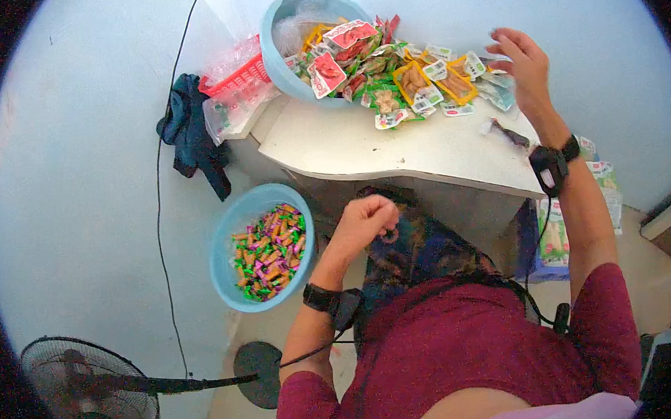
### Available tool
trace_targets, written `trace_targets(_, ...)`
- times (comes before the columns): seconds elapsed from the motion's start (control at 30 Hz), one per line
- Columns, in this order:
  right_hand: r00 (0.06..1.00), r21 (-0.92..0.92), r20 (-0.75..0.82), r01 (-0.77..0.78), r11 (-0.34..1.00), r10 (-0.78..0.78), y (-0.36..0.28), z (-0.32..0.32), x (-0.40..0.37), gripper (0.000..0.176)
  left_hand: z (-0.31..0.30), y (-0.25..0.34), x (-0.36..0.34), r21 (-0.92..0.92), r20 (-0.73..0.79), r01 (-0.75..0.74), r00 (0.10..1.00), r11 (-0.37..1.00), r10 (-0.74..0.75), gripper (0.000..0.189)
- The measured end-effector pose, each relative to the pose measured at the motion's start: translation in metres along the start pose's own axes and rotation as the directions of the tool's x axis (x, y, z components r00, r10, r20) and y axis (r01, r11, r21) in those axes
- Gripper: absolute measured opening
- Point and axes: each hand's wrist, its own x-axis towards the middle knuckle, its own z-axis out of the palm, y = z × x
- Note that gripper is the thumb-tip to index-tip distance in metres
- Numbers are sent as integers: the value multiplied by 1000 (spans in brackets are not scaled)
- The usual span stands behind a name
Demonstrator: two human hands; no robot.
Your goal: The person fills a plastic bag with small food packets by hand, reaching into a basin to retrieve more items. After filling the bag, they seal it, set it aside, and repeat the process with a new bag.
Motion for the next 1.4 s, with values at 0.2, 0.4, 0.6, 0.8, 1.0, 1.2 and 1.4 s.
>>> trace_targets(0.2, 974, 309, 144, -210, 928, 173, 59, 84, 12, 25, -34, 51, 33, 97, -144, -58, 987, 994, 72, 19)
trace_targets(0.4, 934, 203, 202, -334, 921, 294, 120, 118, -20, 23, -84, 96, 64, 218, -342, -122, 920, 968, 193, 19)
trace_targets(0.6, 927, 123, 163, -358, 926, 337, 154, 128, -17, 24, -124, 138, 120, 510, -453, -189, 770, 839, 449, 28)
trace_targets(0.8, 938, 142, 129, -338, 930, 321, 173, 135, -4, 22, -144, 175, 192, 913, -300, -46, 595, 404, 746, 40)
trace_targets(1.0, 958, 64, 129, -264, 962, 255, 187, 135, -11, 16, -157, 199, 240, 860, -179, 491, 545, -139, 819, 28)
trace_targets(1.2, 979, 32, 140, -156, 987, 150, 184, 145, -23, 13, -181, 191, 282, 809, -3, 437, 673, -394, 739, 42)
trace_targets(1.4, 990, 25, 116, -80, 996, 77, 203, 143, -19, 14, -188, 183, 307, 757, 105, 407, 696, -511, 710, 18)
